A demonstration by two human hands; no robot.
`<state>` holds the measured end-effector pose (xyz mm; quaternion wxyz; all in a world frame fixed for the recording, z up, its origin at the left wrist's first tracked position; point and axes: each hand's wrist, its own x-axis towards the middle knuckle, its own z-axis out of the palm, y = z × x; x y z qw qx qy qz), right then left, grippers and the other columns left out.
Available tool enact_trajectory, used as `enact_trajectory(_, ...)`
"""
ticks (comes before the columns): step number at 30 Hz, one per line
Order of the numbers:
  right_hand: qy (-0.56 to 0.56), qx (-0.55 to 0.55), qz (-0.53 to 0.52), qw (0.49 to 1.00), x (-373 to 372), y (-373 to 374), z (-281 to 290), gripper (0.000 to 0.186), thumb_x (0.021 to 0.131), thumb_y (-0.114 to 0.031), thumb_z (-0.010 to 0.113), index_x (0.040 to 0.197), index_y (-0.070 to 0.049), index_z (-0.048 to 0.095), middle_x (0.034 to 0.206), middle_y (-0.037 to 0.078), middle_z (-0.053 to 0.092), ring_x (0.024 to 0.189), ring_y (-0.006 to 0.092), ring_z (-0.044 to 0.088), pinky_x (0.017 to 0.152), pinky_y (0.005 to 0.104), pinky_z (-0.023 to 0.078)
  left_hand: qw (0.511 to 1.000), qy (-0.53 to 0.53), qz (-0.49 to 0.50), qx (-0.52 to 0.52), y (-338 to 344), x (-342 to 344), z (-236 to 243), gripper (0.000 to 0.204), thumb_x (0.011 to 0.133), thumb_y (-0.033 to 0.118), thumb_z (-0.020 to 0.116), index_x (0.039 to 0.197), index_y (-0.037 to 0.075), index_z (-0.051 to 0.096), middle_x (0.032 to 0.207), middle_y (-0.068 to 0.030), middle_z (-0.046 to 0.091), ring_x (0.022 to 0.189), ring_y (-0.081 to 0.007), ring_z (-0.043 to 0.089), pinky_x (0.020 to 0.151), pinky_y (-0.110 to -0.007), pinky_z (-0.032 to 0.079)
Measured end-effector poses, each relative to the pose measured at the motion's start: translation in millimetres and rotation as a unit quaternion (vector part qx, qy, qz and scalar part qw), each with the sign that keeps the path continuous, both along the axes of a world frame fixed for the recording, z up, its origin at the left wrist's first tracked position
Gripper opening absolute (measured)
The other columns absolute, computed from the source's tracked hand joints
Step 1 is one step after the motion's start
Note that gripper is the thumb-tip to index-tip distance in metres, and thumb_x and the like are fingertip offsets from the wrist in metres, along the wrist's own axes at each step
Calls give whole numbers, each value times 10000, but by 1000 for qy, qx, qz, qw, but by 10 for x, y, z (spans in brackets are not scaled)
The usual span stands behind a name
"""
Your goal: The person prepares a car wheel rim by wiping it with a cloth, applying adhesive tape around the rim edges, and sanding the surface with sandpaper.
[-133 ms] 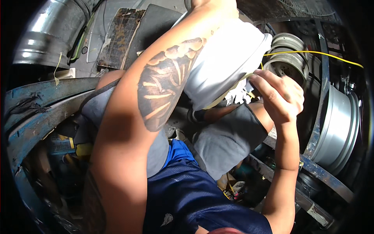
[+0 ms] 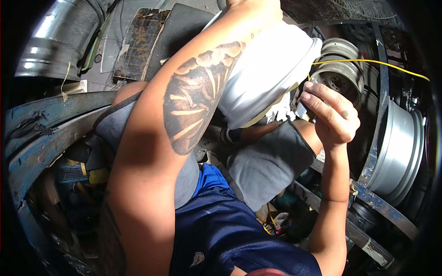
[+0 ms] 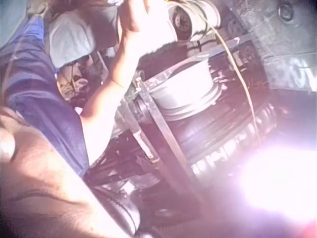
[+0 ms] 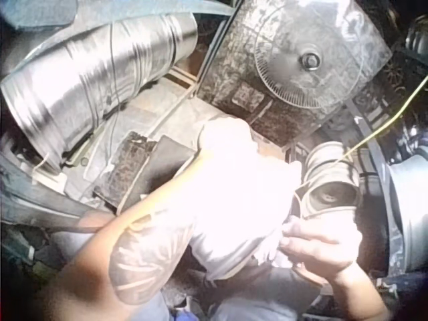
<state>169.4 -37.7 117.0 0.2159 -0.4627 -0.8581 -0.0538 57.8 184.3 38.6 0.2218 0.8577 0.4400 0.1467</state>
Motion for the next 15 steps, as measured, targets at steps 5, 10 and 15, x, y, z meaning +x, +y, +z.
enact_trajectory(5,-50,32,-13,998,74,-135,-223,346,696,55,808,1037,9,782,1036,139,750,915,287,745,832,377,615,999,10,16,-31,30,10,108,306,863,386,691,958,121,812,983,-88,780,961,-230,754,805,-382,588)
enact_trajectory(10,-78,46,8,996,-6,-45,-245,325,704,49,786,1026,1,787,1062,134,743,970,304,730,890,410,610,998,23,20,-51,19,26,150,331,875,382,683,1016,112,814,1069,-106,788,1041,-233,754,861,-377,594)
enact_trajectory(15,-98,58,9,993,53,29,-280,295,713,2,809,1007,-9,794,1074,113,748,978,288,720,904,401,600,998,31,12,-58,-15,27,165,331,875,373,683,1034,114,813,1094,-109,788,1060,-231,753,871,-377,595)
